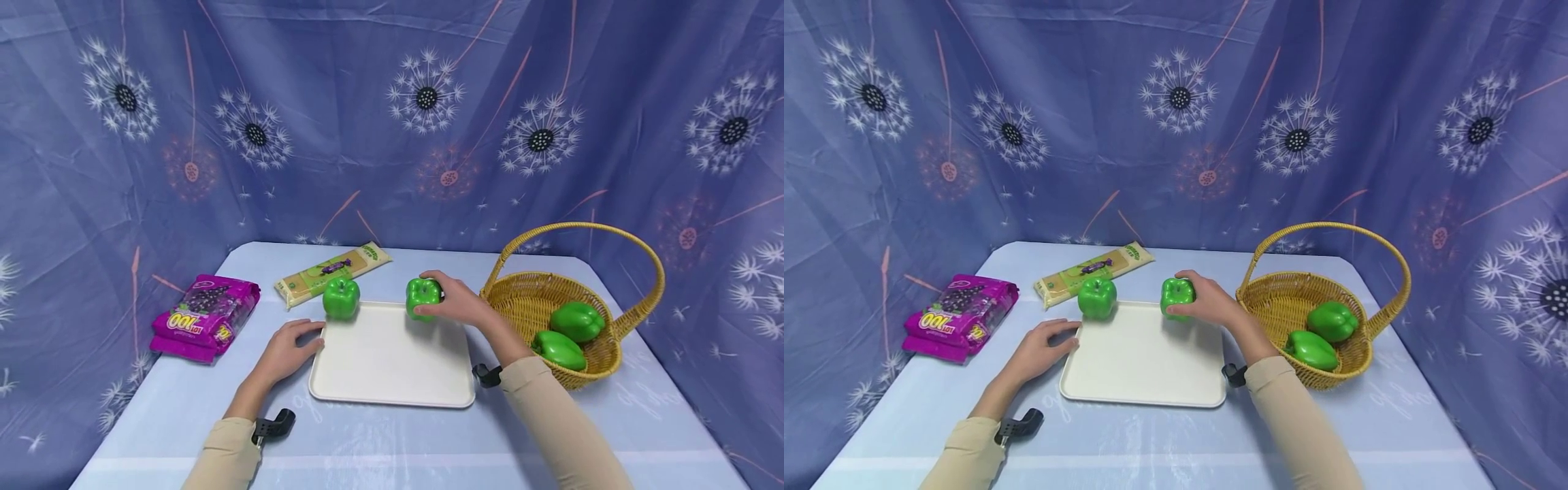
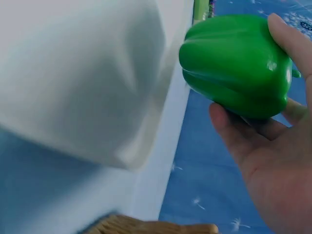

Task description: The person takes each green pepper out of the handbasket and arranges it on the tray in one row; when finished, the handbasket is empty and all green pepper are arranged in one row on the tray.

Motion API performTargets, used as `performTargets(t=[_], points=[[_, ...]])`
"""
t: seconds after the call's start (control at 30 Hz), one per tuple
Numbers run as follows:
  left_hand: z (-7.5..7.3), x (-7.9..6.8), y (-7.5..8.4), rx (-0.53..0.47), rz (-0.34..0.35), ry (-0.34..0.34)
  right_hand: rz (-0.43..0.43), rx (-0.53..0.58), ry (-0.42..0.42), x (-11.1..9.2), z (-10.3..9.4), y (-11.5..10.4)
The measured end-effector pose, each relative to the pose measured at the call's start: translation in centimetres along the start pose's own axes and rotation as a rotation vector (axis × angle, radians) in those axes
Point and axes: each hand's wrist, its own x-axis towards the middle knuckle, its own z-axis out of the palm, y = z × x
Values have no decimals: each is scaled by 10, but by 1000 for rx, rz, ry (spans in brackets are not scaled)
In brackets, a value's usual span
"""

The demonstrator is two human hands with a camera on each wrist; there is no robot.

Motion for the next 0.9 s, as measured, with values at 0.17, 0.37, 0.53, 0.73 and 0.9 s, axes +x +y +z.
performTargets(t=[0.17,0.37,0.53,0.73,0.9], points=[[1,0,0,1,11,2,8,29,14,8,12,-1],[1,0,-1,-1,5,-7,-16,46,23,17,22,-7],[2,1,-3,8,11,3,-50,32,40,26,29,-9],[3,1,-4,9,20,10,-66,23,44,35,39,-13],[4,1,-4,8,19,12,-65,15,41,42,46,-18]])
